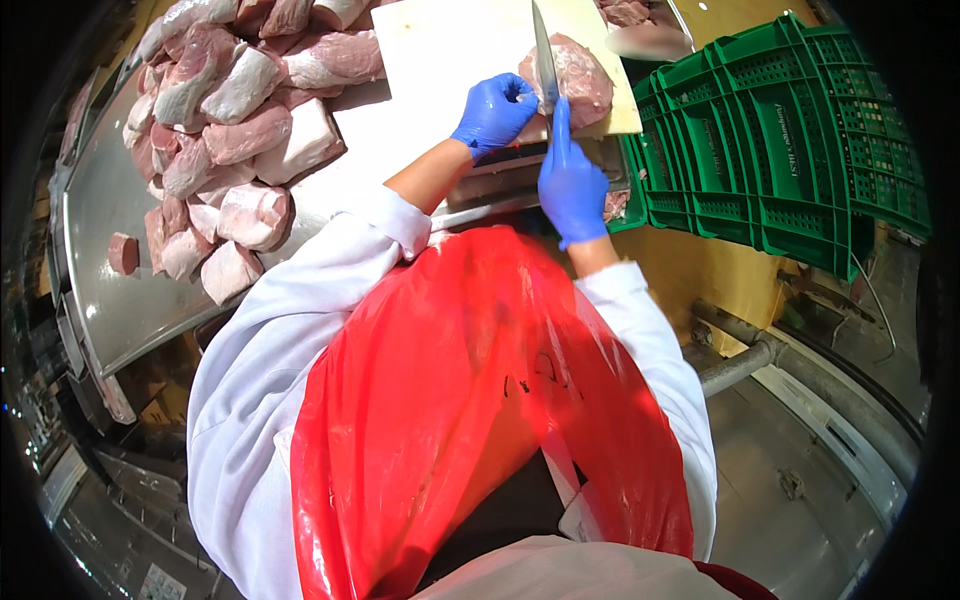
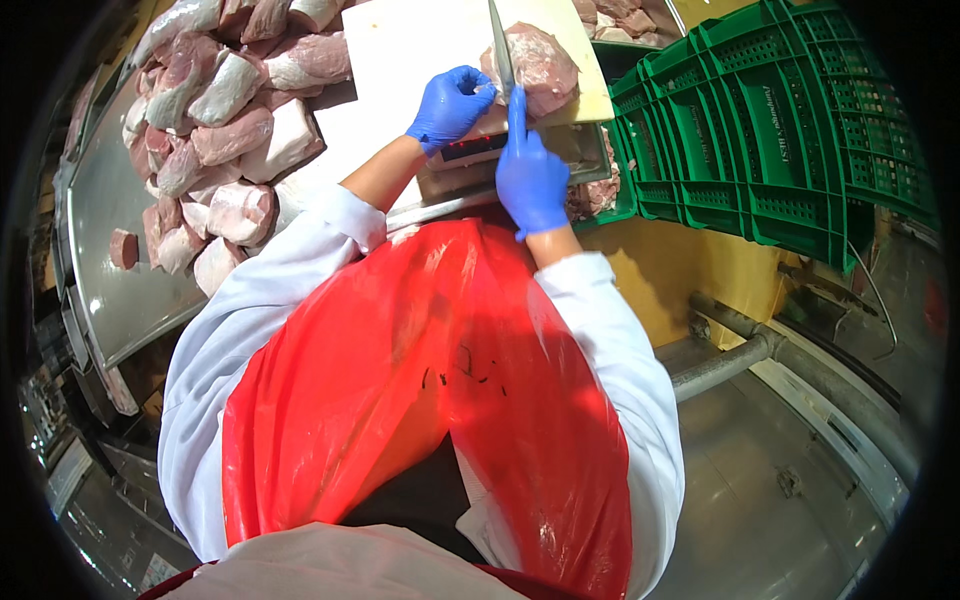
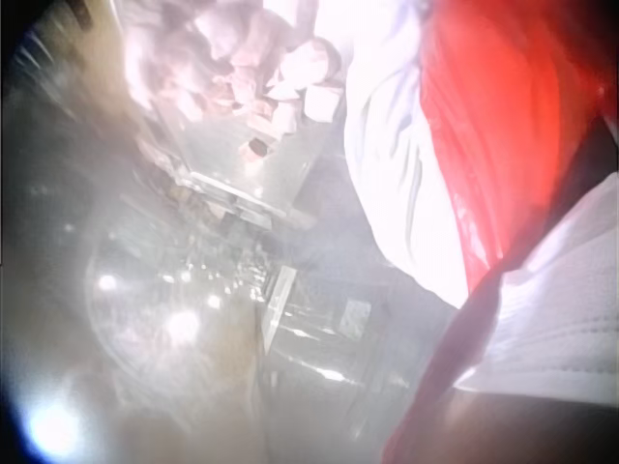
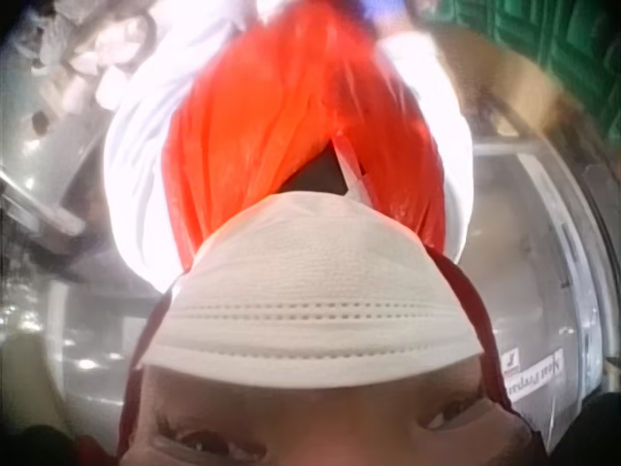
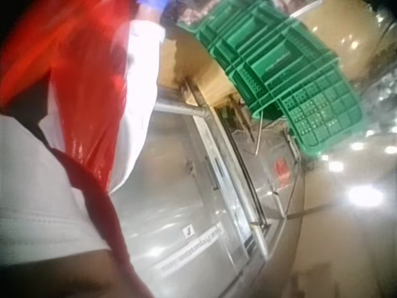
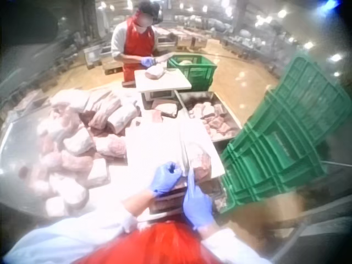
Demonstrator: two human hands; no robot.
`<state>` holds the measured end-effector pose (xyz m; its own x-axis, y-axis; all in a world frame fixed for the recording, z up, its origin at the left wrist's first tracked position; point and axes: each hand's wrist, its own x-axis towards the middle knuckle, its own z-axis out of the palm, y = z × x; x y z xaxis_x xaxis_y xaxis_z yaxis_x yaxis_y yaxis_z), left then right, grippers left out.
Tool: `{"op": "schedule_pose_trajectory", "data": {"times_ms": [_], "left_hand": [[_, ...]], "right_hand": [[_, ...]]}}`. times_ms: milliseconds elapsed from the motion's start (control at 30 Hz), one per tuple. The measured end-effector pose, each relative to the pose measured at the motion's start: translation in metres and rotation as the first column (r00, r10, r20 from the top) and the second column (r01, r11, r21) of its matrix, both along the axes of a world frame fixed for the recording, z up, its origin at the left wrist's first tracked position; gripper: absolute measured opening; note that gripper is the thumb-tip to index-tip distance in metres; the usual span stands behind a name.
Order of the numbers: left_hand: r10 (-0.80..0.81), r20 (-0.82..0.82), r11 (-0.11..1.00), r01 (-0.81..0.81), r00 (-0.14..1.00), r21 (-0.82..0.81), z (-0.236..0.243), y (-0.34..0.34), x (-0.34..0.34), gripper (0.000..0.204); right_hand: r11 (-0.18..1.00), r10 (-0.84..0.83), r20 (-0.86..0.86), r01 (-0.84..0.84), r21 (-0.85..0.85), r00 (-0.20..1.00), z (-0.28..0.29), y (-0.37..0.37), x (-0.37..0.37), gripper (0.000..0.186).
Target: The person cuts large pieces of raw meat into smaller portions using a knife on a cutting board. They repeatedly pick up meat, slice it, and place the cut pieces into a green crate.
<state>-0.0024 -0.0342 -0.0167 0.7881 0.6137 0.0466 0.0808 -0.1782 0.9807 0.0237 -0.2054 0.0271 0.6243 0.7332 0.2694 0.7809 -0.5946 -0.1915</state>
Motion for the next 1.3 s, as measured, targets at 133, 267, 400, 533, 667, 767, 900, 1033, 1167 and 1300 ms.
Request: {"op": "schedule_pose_trajectory", "data": {"times_ms": [133, 267, 400, 533, 667, 767, 900, 1033, 1167, 1300], "left_hand": [[-0.033, 0.013, 0.999, 0.033, 0.999, 0.001, -0.003, 0.014, -0.01, 0.024], [-0.087, 0.025, 0.993, 0.088, 0.996, -0.074, 0.003, 0.035, -0.021, 0.021], [-0.15, 0.046, 0.971, 0.156, 0.988, -0.183, 0.011, 0.046, -0.029, 0.018], [-0.202, 0.092, 0.959, 0.216, 0.975, -0.185, 0.01, 0.046, -0.03, 0.018], [-0.227, 0.072, 0.96, 0.235, 0.971, -0.151, 0.013, 0.047, -0.031, 0.018], [-0.238, 0.065, 0.952, 0.246, 0.969, -0.183, 0.01, 0.051, -0.034, 0.016], [-0.158, 0.109, 0.89, 0.189, 0.982, -0.415, 0.018, 0.067, -0.052, 0.016], [-0.116, 0.174, 0.855, 0.187, 0.978, -0.484, 0.022, 0.081, -0.06, 0.015], [-0.167, 0.173, 0.869, 0.228, 0.971, -0.438, 0.026, 0.074, -0.06, 0.015], [-0.203, 0.193, 0.865, 0.268, 0.96, -0.424, 0.027, 0.067, -0.056, 0.014]], "right_hand": [[0.969, -0.035, -0.01, 0.031, -0.243, 0.999, 0.003, -0.055, -0.056, 0.082], [0.955, -0.056, -0.132, 0.014, -0.296, 0.99, 0.0, -0.118, -0.092, 0.079], [0.998, -0.059, -0.171, 0.063, 0.019, 0.984, 0.018, -0.095, -0.096, 0.071], [0.981, -0.144, -0.082, 0.153, 0.118, 0.986, 0.028, 0.011, -0.043, 0.064], [0.957, -0.257, 0.011, 0.256, -0.137, 0.966, 0.012, 0.059, -0.027, 0.075], [0.917, -0.289, -0.062, 0.258, -0.304, 0.955, 0.017, 0.029, -0.072, 0.075], [0.92, -0.27, -0.27, 0.165, -0.356, 0.924, 0.037, -0.045, -0.132, 0.073], [0.974, -0.204, -0.332, 0.157, -0.162, 0.921, 0.051, -0.064, -0.13, 0.07], [0.98, -0.189, -0.179, 0.196, 0.022, 0.965, 0.054, 0.015, -0.067, 0.065], [0.947, -0.236, -0.089, 0.209, -0.242, 0.968, 0.039, 0.076, -0.013, 0.069]]}}
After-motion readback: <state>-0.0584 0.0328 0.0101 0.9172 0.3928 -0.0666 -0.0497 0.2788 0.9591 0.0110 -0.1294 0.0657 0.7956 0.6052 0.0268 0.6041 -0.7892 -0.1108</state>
